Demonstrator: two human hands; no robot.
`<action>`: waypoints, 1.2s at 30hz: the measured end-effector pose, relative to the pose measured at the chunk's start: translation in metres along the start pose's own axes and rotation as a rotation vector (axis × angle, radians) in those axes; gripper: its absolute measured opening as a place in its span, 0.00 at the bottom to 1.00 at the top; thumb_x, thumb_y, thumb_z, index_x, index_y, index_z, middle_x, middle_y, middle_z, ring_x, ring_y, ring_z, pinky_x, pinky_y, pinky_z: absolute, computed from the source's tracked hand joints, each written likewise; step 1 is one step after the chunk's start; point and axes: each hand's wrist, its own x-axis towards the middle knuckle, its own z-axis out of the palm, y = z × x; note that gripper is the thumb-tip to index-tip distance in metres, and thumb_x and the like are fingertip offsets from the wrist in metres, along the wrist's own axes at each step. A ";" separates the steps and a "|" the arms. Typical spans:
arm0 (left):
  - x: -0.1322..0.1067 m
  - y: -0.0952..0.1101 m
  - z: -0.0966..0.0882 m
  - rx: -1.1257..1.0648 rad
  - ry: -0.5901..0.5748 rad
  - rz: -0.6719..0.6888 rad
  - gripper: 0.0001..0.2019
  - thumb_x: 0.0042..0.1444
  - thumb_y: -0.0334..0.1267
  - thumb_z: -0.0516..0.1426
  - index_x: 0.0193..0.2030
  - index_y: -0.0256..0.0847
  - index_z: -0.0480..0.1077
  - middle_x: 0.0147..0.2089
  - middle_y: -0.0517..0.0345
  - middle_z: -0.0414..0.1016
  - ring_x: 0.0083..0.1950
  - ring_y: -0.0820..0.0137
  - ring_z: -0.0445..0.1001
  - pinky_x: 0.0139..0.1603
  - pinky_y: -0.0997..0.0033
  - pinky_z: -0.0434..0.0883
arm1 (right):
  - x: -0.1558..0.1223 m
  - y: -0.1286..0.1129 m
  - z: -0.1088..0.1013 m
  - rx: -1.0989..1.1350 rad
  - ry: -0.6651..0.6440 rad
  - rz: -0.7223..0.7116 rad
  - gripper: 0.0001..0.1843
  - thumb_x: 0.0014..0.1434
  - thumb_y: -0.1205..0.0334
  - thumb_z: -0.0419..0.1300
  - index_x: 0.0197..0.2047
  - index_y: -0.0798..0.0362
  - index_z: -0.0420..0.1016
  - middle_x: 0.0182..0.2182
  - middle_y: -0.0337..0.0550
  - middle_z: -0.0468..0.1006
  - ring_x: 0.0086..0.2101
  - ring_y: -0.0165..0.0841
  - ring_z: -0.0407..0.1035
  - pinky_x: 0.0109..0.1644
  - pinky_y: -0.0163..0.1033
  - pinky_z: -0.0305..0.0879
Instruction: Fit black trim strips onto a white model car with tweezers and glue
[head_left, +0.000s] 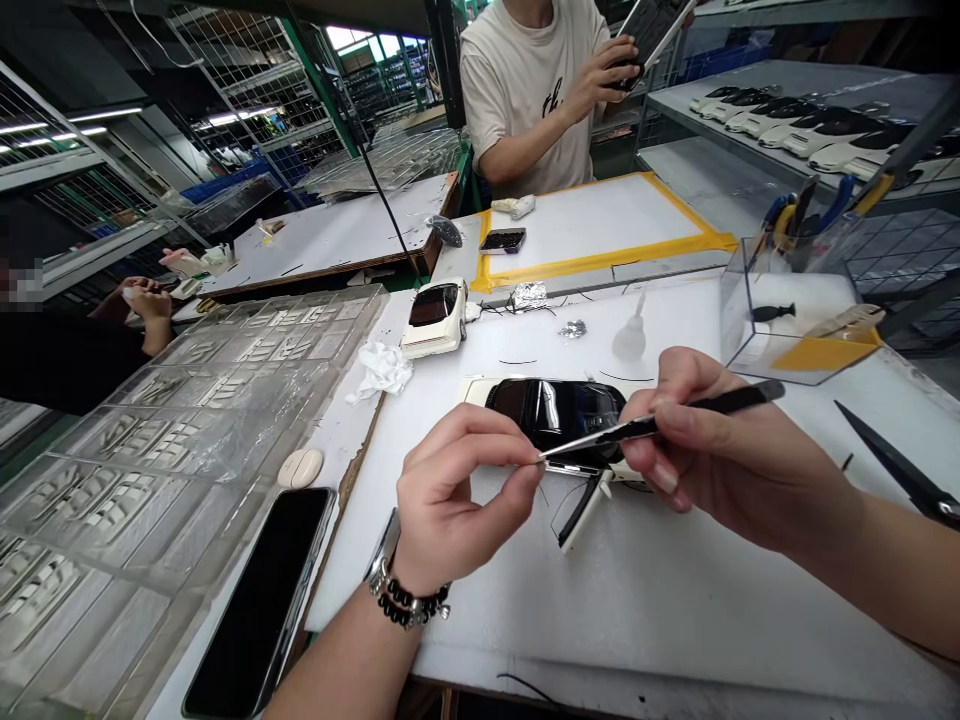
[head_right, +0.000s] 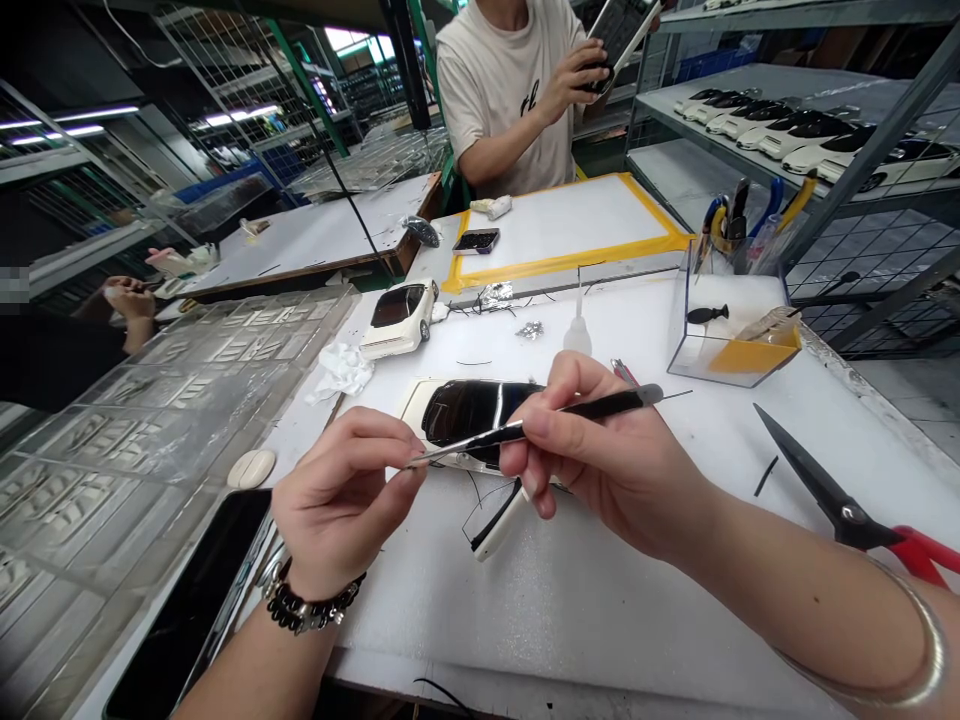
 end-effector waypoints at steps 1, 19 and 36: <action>0.000 0.000 0.000 0.001 0.000 0.000 0.09 0.50 0.24 0.60 0.36 0.41 0.73 0.35 0.57 0.73 0.35 0.73 0.71 0.35 0.72 0.71 | 0.000 0.001 0.000 -0.004 0.002 0.001 0.09 0.60 0.65 0.60 0.30 0.51 0.63 0.27 0.40 0.78 0.23 0.25 0.70 0.22 0.25 0.66; 0.001 0.001 -0.002 -0.048 -0.010 -0.069 0.08 0.51 0.24 0.60 0.35 0.40 0.73 0.34 0.57 0.72 0.34 0.74 0.71 0.34 0.73 0.71 | -0.003 -0.008 -0.001 -0.249 -0.081 -0.100 0.04 0.58 0.65 0.61 0.34 0.49 0.68 0.30 0.40 0.77 0.26 0.28 0.70 0.27 0.33 0.71; 0.006 -0.003 -0.001 0.153 -0.133 -0.134 0.14 0.48 0.28 0.63 0.43 0.39 0.73 0.42 0.55 0.69 0.41 0.73 0.69 0.35 0.75 0.70 | 0.002 -0.009 -0.003 -0.136 0.017 -0.115 0.08 0.58 0.64 0.62 0.30 0.51 0.66 0.27 0.41 0.77 0.24 0.28 0.70 0.22 0.30 0.69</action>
